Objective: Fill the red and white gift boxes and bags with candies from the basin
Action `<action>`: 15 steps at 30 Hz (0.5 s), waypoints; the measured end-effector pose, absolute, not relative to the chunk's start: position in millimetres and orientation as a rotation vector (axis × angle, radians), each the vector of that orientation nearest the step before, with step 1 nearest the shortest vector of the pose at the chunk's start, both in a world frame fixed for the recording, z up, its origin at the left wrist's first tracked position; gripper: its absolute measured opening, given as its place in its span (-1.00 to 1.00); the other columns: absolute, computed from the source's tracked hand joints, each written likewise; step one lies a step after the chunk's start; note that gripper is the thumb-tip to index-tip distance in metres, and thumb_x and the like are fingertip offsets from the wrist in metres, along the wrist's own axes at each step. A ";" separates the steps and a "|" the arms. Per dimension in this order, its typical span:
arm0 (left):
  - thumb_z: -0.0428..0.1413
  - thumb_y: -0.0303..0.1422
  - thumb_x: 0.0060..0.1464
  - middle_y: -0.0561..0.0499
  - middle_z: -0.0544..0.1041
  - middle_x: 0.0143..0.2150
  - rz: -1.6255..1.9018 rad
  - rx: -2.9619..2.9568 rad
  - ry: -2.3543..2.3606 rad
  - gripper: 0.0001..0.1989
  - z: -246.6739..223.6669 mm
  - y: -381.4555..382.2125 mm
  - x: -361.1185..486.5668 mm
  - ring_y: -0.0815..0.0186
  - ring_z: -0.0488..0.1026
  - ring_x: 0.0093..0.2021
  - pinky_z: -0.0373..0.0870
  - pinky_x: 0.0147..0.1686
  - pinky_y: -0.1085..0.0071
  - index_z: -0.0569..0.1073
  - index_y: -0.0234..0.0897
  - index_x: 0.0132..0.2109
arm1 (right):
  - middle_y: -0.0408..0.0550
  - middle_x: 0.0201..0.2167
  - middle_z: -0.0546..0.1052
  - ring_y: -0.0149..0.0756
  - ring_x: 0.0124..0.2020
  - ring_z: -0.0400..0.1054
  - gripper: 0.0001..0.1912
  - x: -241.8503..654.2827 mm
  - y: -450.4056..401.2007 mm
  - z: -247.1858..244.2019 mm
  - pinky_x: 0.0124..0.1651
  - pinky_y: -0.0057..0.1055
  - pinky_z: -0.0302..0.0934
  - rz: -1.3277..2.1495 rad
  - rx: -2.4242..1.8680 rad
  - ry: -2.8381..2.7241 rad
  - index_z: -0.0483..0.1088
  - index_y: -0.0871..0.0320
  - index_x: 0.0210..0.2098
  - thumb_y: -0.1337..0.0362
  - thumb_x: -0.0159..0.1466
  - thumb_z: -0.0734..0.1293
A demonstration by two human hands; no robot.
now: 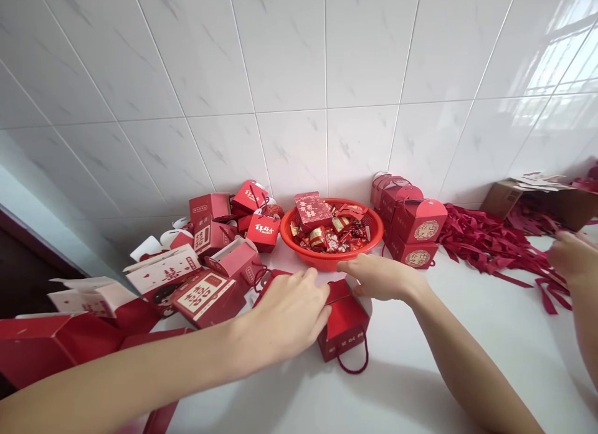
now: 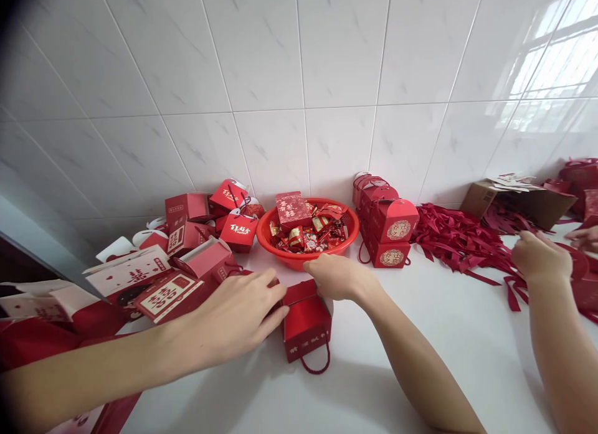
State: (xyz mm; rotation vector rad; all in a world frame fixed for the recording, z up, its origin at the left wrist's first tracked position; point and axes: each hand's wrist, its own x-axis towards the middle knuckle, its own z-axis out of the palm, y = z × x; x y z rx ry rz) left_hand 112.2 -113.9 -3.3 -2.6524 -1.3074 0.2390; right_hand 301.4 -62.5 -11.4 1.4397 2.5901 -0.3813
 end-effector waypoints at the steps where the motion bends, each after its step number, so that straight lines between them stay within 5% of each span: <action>1: -0.06 -0.30 0.27 -0.19 0.53 -0.20 0.201 -2.696 -1.295 -0.70 0.1 -109.9 119.4 0.10 0.56 -0.31 0.45 -0.39 0.24 0.56 -0.25 -0.13 | -0.03 -0.28 0.46 -0.25 -0.33 0.34 -0.75 302.2 -61.3 -11.4 -0.51 -0.43 -0.05 -0.385 1.445 2.581 0.36 0.15 -0.21 0.54 0.17 0.23; 7: 0.04 -0.22 0.24 -0.19 0.52 -0.11 0.259 -2.875 -1.342 -0.71 11.0 -81.8 160.6 0.07 0.55 -0.20 0.42 -0.31 0.27 0.55 -0.32 -0.15 | -0.11 -0.39 0.38 -0.33 -0.41 0.24 -0.71 313.5 -51.8 -7.2 -0.51 -0.46 -0.05 -0.383 1.559 2.548 0.27 0.14 -0.26 0.62 0.11 0.23; 10: 0.10 -0.42 0.15 -0.19 0.53 -0.09 0.421 -2.866 -1.342 -0.84 15.4 -72.6 170.1 0.10 0.55 -0.21 0.39 -0.32 0.30 0.57 -0.32 -0.17 | -0.10 -0.38 0.38 -0.33 -0.41 0.24 -0.73 322.5 -45.5 -5.7 -0.50 -0.46 -0.06 -0.360 1.648 2.528 0.25 0.13 -0.28 0.61 0.14 0.21; 15: 0.11 -0.58 0.03 -0.18 0.52 -0.03 0.678 -2.839 -1.363 -0.72 15.4 -66.0 171.8 0.10 0.55 -0.18 0.38 -0.31 0.33 0.61 -0.25 -0.15 | -0.04 -0.28 0.44 -0.34 -0.38 0.26 -0.80 332.6 -34.0 -6.1 -0.49 -0.45 -0.04 -0.411 1.742 2.433 0.25 0.13 -0.36 0.57 0.16 0.23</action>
